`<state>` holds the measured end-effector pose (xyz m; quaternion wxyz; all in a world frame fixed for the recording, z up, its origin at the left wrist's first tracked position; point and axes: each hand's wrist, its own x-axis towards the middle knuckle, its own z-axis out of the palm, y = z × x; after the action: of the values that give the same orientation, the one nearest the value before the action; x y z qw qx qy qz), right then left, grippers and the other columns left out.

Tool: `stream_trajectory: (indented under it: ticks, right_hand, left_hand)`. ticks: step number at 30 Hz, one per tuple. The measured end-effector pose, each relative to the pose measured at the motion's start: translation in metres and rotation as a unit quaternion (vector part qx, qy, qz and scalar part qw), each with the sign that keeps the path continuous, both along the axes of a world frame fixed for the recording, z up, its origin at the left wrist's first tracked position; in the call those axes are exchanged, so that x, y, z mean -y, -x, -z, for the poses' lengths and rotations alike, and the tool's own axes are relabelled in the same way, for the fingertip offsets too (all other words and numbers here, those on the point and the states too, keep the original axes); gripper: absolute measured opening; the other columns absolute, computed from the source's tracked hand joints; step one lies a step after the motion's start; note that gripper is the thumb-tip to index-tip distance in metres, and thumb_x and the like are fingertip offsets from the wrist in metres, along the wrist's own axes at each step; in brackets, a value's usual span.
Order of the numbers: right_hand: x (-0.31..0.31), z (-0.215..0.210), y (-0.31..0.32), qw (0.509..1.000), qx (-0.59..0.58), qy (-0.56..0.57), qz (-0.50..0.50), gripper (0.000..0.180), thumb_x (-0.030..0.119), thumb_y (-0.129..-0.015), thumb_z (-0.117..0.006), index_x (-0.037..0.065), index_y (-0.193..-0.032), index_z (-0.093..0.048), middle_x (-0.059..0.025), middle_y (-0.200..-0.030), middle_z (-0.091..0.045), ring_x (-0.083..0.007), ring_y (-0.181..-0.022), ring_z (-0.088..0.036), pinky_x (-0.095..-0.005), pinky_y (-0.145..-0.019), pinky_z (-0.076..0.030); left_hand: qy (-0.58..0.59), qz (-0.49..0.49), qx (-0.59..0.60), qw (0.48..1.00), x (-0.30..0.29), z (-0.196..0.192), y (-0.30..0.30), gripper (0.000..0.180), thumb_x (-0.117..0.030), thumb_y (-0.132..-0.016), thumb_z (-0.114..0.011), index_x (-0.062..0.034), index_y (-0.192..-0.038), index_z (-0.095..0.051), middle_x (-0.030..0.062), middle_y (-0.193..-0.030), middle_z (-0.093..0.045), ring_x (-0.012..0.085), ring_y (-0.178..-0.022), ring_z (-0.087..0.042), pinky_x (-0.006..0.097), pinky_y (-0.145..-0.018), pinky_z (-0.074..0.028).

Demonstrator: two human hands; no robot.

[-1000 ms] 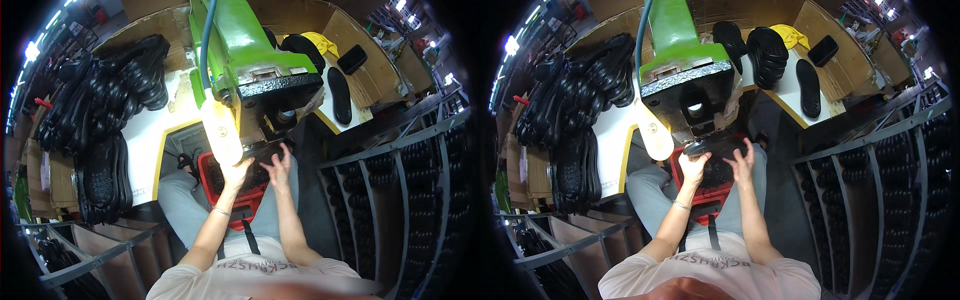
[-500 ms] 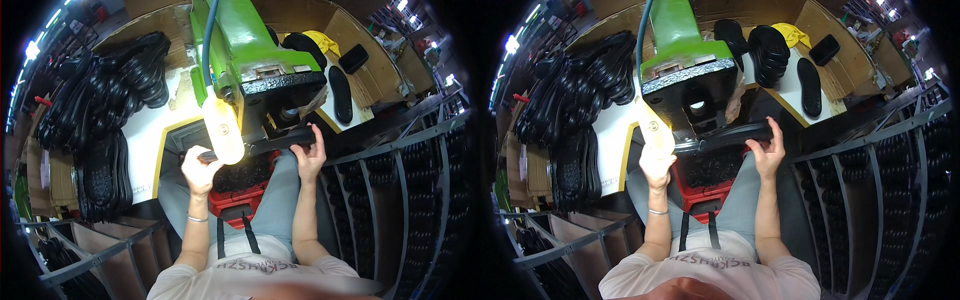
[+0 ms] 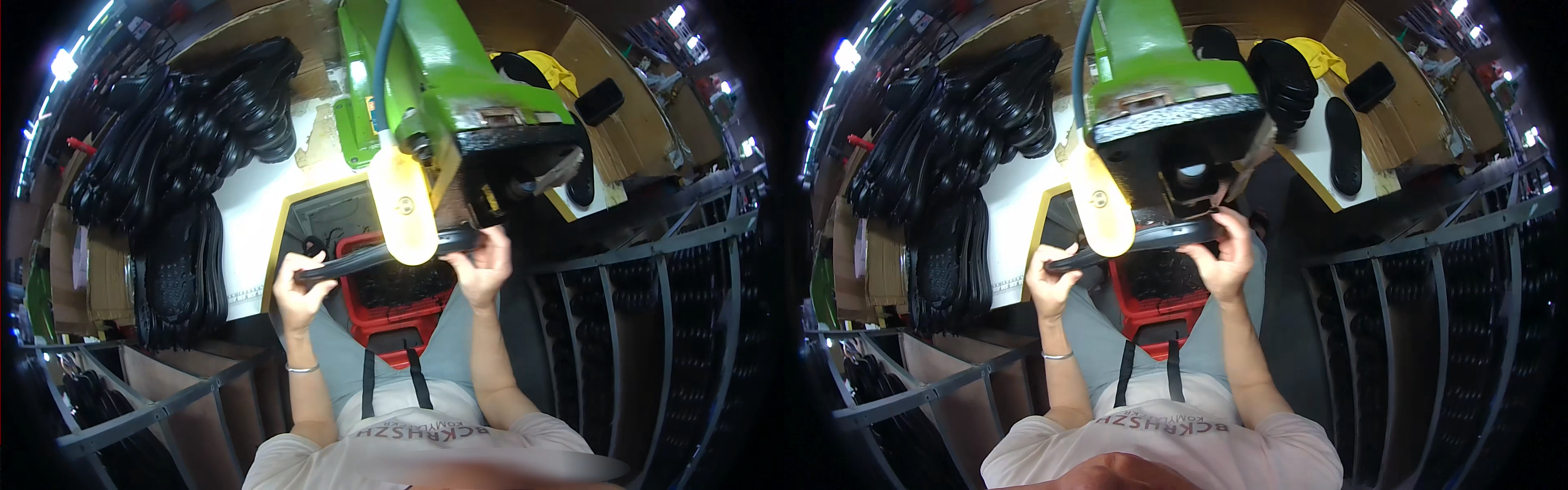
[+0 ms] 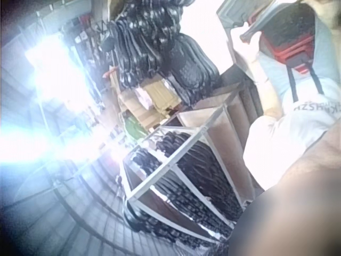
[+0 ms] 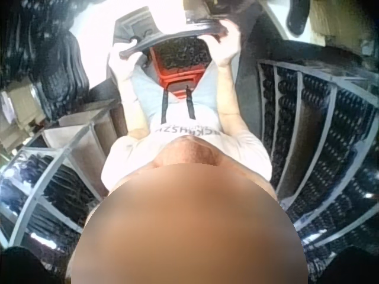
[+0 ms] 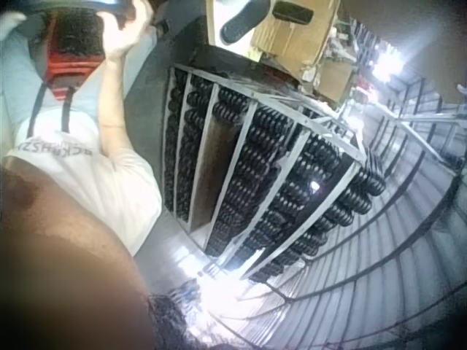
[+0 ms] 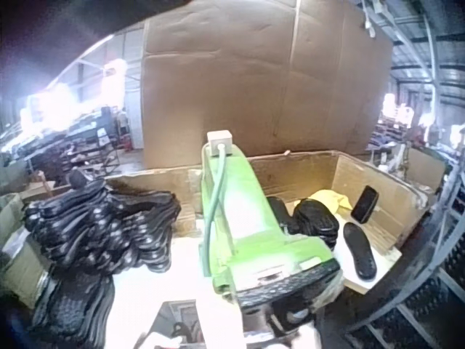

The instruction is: Operating a specialized factory machine to process or trim shoe soles.

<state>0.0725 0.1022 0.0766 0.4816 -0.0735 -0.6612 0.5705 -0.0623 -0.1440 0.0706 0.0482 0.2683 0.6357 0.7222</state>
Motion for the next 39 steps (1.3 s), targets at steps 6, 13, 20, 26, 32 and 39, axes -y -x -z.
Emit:
stream_trajectory:
  ticks: [6, 13, 20, 26, 32, 39]
  right_hand:
    - [-0.070, -0.006, -0.048, 0.991, -0.023, 0.038, 0.125, 0.070, -0.003, -0.069, -0.080, -0.001, -0.129, -0.043, -0.0162, -0.119, -0.056, -0.0222, -0.105, -0.058, -0.0319, -0.089, -0.051]
    - [-0.105, 0.002, -0.058, 0.991, -0.016, 0.023, 0.129, 0.068, 0.001, -0.071, -0.081, -0.001, -0.128, -0.045, -0.0114, -0.118, -0.055, -0.0191, -0.104, -0.056, -0.0282, -0.088, -0.049]
    - [-0.058, -0.012, -0.027, 0.999, -0.026, 0.016, 0.045, 0.067, -0.004, -0.072, -0.078, -0.002, -0.129, -0.042, -0.0146, -0.115, -0.056, -0.0200, -0.101, -0.059, -0.0316, -0.085, -0.054]
    - [-0.017, -0.004, -0.004, 0.998, -0.032, 0.035, -0.031, 0.066, -0.013, -0.067, -0.077, -0.004, -0.124, -0.044, -0.0173, -0.115, -0.058, -0.0215, -0.097, -0.062, -0.0325, -0.082, -0.055]
    - [0.010, 0.007, 0.019, 0.999, 0.009, -0.038, -0.028, 0.060, -0.009, -0.057, -0.084, -0.002, -0.110, -0.055, -0.0111, -0.101, -0.064, -0.0167, -0.086, -0.064, -0.0287, -0.075, -0.053]
    - [-0.001, 0.007, 0.013, 0.991, 0.021, -0.134, -0.013, 0.056, -0.013, -0.064, -0.077, -0.007, -0.114, -0.054, -0.0125, -0.102, -0.063, -0.0187, -0.093, -0.063, -0.0306, -0.083, -0.052]
  left_hand:
    - [0.097, -0.054, -0.147, 0.983, -0.091, -0.053, -0.030, 0.041, -0.018, -0.061, -0.088, -0.0017, -0.081, -0.057, 0.0112, -0.077, -0.057, 0.0254, -0.068, -0.059, 0.035, -0.068, -0.052]
    - [0.043, -0.120, -0.357, 0.925, -0.128, -0.061, -0.033, 0.030, -0.010, -0.064, -0.081, -0.0014, -0.082, -0.059, 0.0125, -0.076, -0.058, 0.0278, -0.067, -0.058, 0.035, -0.062, -0.049]
    - [0.090, -0.088, -0.136, 0.983, -0.071, -0.038, -0.016, 0.042, -0.016, -0.059, -0.089, -0.0025, -0.077, -0.053, 0.0077, -0.068, -0.052, 0.0178, -0.058, -0.051, 0.028, -0.055, -0.044]
    - [0.089, -0.067, -0.075, 0.991, -0.016, -0.021, -0.002, 0.041, -0.004, -0.061, -0.085, -0.0048, -0.083, -0.050, 0.0035, -0.073, -0.053, 0.0115, -0.065, -0.054, 0.026, -0.060, -0.045]
    - [0.079, -0.043, -0.007, 0.996, 0.020, 0.033, 0.007, 0.039, 0.001, -0.064, -0.081, -0.0038, -0.086, -0.050, 0.0055, -0.083, -0.053, 0.0129, -0.076, -0.054, 0.026, -0.069, -0.045]
    - [0.241, -0.120, -0.303, 0.914, -0.083, -0.015, -0.031, 0.034, -0.017, -0.068, -0.078, -0.0056, -0.097, -0.063, 0.0091, -0.090, -0.065, 0.0293, -0.087, -0.060, 0.045, -0.093, -0.042]
